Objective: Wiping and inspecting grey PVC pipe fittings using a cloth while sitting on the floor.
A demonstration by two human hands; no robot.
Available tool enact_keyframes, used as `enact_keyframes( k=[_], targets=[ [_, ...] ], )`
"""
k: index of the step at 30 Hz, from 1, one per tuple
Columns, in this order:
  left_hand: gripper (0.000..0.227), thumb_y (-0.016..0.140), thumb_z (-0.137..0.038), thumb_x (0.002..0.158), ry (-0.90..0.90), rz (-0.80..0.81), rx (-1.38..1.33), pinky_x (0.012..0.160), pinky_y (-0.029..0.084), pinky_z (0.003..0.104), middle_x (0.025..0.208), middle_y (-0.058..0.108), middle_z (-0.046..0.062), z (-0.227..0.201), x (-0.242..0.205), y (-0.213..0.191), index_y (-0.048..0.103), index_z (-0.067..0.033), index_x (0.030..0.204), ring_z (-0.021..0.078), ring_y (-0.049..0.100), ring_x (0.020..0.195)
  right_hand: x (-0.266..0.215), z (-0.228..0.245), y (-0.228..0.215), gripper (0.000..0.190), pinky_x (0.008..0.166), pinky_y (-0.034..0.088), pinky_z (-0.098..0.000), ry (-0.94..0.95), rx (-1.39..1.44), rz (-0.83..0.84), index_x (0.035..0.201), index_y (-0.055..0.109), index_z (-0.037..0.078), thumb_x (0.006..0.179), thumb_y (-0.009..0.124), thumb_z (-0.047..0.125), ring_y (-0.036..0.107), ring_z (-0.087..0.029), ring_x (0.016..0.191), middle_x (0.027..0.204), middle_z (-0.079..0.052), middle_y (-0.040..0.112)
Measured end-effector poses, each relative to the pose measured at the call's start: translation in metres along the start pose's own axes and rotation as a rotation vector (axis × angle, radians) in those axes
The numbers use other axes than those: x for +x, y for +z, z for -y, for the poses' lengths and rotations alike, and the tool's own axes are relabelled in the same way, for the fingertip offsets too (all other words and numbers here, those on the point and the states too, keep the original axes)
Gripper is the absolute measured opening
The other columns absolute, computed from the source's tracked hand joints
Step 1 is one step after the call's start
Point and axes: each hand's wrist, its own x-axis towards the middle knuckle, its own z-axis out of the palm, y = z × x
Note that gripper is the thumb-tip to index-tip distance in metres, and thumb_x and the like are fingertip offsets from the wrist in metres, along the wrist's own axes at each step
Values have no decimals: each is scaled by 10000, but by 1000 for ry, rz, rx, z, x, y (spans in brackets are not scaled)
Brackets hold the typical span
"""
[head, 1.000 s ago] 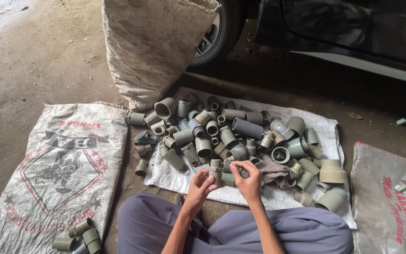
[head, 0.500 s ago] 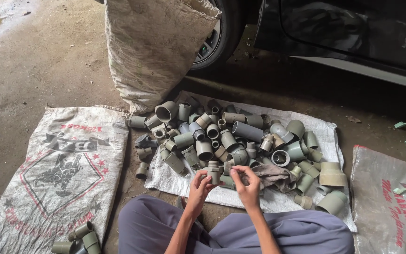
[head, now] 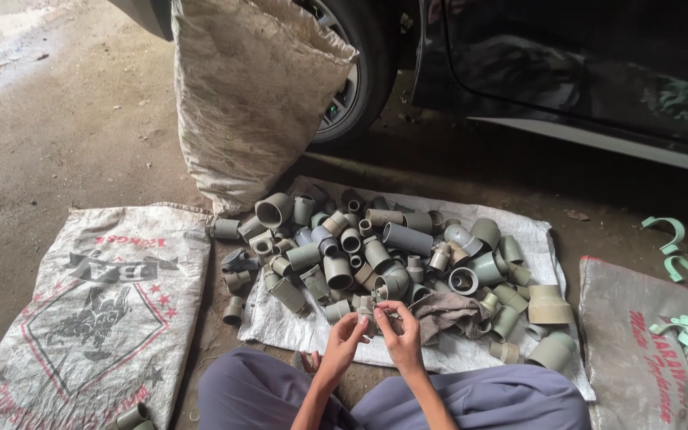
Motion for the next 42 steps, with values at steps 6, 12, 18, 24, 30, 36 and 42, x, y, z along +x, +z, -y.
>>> enact_keyframes(
  k=[6,12,18,24,30,36,42],
  targets=[
    [296,648,-326,961,-26,-83,-32,727,579,268,897,741,11,13,8,2,769,-66,1035,112,673,797,-5,-10,-6,157,366,383,-243,23,126,-116,963,710,24,923,683,174,493,-89,481,717,-29,630],
    [364,629,-302,962,-78,-81,-177,713,584,275,965,765,92,36,13,0,705,-37,1200,175,720,764,-8,0,-5,113,376,382,-236,-6,221,-199,943,658,18,941,650,130,473,-104,483,693,-45,585],
    [385,610,-310,971,-116,-13,-198,684,591,275,936,754,91,46,23,-4,699,-36,1226,167,726,733,-10,9,-3,135,357,377,-234,24,117,-266,936,690,47,931,671,181,489,-67,522,665,-9,589],
    [253,567,-318,1018,-119,123,-128,794,594,287,906,585,0,-17,-4,14,669,-87,1044,116,628,812,-27,12,-17,213,438,430,-230,62,34,-308,1077,704,55,955,643,218,515,-76,581,701,4,599],
    [403,491,-280,1028,-121,170,-195,802,603,313,1160,716,63,-20,-14,8,673,-32,1289,147,662,937,-25,23,-17,422,518,478,-273,186,103,-257,1249,712,-2,933,663,272,560,-138,611,768,-58,653],
    [695,578,-321,991,-142,100,-112,810,548,279,1056,606,40,23,-19,-7,330,-71,1589,135,670,826,-24,-8,-14,335,516,515,-269,98,159,-154,1164,701,-32,927,704,205,579,-137,566,777,-58,672],
    [661,632,-312,974,-115,101,-43,847,483,251,824,517,-7,-17,-35,4,398,-55,1536,82,637,772,-39,8,-16,326,795,563,-238,110,118,-116,1199,708,-21,930,692,161,699,-140,908,1018,-104,779]
  ],
)
